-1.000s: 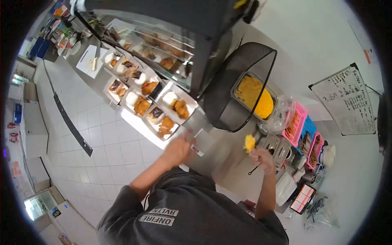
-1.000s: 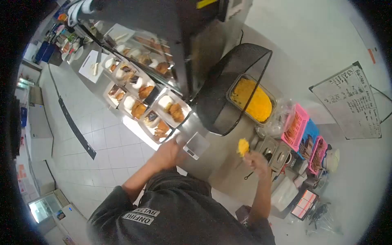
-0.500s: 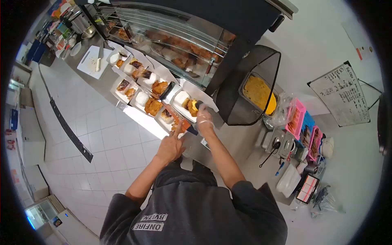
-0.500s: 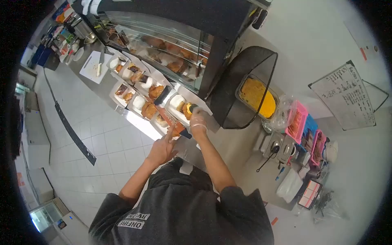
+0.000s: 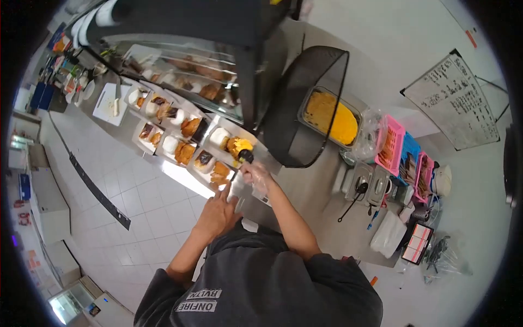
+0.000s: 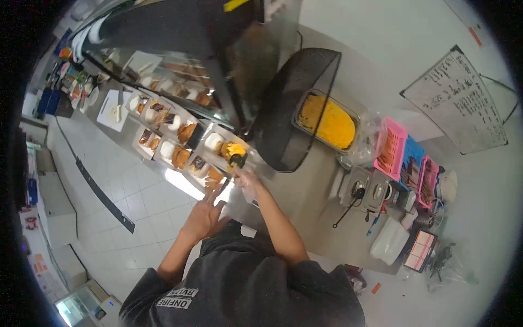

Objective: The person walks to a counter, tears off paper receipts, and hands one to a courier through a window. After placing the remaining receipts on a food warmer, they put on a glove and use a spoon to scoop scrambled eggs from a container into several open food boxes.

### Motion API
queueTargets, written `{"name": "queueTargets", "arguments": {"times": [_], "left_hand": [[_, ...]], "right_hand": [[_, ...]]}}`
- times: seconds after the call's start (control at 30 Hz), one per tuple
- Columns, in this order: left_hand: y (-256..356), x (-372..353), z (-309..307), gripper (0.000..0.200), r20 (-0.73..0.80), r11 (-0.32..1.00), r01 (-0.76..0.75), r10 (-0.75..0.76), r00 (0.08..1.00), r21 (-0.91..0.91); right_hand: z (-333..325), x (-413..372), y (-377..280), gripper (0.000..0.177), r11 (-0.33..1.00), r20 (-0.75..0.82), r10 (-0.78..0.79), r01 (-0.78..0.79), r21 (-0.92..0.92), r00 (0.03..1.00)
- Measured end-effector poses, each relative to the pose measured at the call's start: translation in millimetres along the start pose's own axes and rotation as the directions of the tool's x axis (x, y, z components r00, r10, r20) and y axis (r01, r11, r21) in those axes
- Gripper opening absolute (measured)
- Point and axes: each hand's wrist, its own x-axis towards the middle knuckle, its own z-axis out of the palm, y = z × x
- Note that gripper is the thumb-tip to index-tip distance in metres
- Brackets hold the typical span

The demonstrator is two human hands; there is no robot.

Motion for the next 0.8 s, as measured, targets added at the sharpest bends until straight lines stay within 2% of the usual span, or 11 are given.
{"name": "queueTargets", "arguments": {"times": [0.03, 0.17, 0.27, 0.33, 0.4, 0.43, 0.47, 0.53, 0.6, 0.7, 0.8], "left_hand": [[9.6, -1.1, 2.3, 0.037, 0.076, 0.993, -0.036, 0.045, 0.996, -0.113], [64.6, 27.0, -6.6, 0.031, 0.397, 0.885, -0.059, 0.265, 0.879, -0.461], [104.2, 69.2, 18.9, 0.029, 0.464, 0.763, 0.019, 0.373, 0.803, -0.646], [124.7, 100.8, 55.7, 0.029, 0.418, 0.703, -0.011, 0.434, 0.798, -0.711], [146.8, 131.5, 105.2, 0.031, 0.478, 0.284, 0.419, 0.186, 0.858, -0.862], [152.6, 153.5, 135.3, 0.033, 0.466, 0.223, 0.437, 0.099, 0.879, -0.871], [157.3, 178.5, 160.9, 0.035, 0.453, 0.158, 0.446, 0.006, 0.892, -0.881], [169.1, 228.7, 182.9, 0.038, 0.296, 0.236, 0.350, -0.238, 0.925, -0.906], [164.0, 280.5, 220.2, 0.045, 0.141, 0.295, 0.295, -0.449, 0.882, -0.909], [169.6, 334.6, 199.1, 0.052, -0.075, 0.393, 0.240, -0.638, 0.766, -0.888], [167.0, 359.7, 185.8, 0.051, -0.206, 0.452, 0.136, -0.627, 0.751, -0.882]], "right_hand": [[-11.7, -15.4, 9.2, 0.021, 0.967, 0.237, -0.046, -0.016, 0.256, 0.970], [-50.4, -106.6, 16.1, 0.026, 0.939, 0.138, 0.036, -0.081, 0.336, 0.990], [-148.6, -147.5, 41.0, 0.028, 0.955, -0.018, -0.034, 0.038, 0.295, 0.999], [-210.5, -163.3, 32.2, 0.030, 0.904, -0.046, 0.034, -0.011, 0.428, 0.998], [-215.2, -165.0, -41.3, 0.036, 0.968, -0.495, -0.083, -0.048, -0.245, 0.865], [-224.0, -145.4, -58.1, 0.033, 0.677, -0.499, -0.615, 0.083, -0.732, 0.610], [-229.7, -122.1, -75.4, 0.031, 0.160, -0.160, -0.952, -0.021, -0.987, 0.262], [-238.2, -75.1, -134.7, 0.040, 0.259, -0.291, -0.759, -0.141, -0.956, 0.583], [-209.1, -42.3, -207.0, 0.054, 0.422, -0.520, -0.559, -0.319, -0.849, 0.645], [-209.8, 15.3, -233.3, 0.068, 0.336, -0.501, -0.572, -0.371, -0.866, 0.650], [-205.1, 31.5, -235.0, 0.073, 0.222, -0.523, -0.509, -0.483, -0.847, 0.684]]}}
